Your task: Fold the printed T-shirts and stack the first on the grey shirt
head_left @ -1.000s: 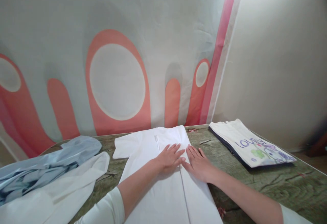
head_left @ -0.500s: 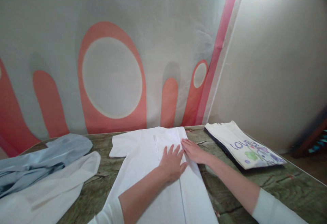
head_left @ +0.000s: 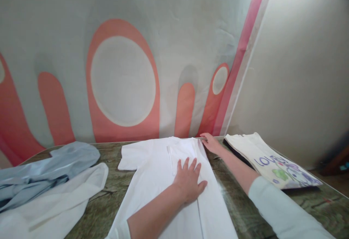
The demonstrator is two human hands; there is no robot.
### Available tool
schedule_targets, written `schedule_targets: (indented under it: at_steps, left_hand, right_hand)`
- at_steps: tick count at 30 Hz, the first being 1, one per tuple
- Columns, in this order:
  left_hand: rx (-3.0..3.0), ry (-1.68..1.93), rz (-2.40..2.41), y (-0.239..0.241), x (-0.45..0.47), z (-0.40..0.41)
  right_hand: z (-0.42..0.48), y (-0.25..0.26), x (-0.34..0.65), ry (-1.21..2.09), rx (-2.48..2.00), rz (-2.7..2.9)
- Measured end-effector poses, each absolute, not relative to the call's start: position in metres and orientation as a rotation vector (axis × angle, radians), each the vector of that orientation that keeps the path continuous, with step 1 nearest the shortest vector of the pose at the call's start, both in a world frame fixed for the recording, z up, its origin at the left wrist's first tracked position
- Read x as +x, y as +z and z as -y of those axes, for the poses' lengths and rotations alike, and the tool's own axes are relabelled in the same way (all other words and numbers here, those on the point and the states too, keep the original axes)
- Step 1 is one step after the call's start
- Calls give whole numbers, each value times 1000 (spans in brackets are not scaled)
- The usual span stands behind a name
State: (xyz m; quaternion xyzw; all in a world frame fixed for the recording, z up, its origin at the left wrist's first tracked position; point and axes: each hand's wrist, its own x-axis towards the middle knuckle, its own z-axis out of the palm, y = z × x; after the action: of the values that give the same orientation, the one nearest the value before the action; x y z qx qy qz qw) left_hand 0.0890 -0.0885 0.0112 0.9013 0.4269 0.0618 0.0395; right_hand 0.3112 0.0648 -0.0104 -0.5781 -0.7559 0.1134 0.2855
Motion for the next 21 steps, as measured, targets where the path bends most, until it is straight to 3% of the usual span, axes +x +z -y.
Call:
schedule_targets:
  at_steps: [12,21]
  left_hand:
    - [2757,199,-1315,14,89,91]
    - [2739,154,-1318,16,89,91]
  right_hand:
    - [-124,-4,308,810,-1499,2005]
    - [-123,-6,310,700,-1532,2158]
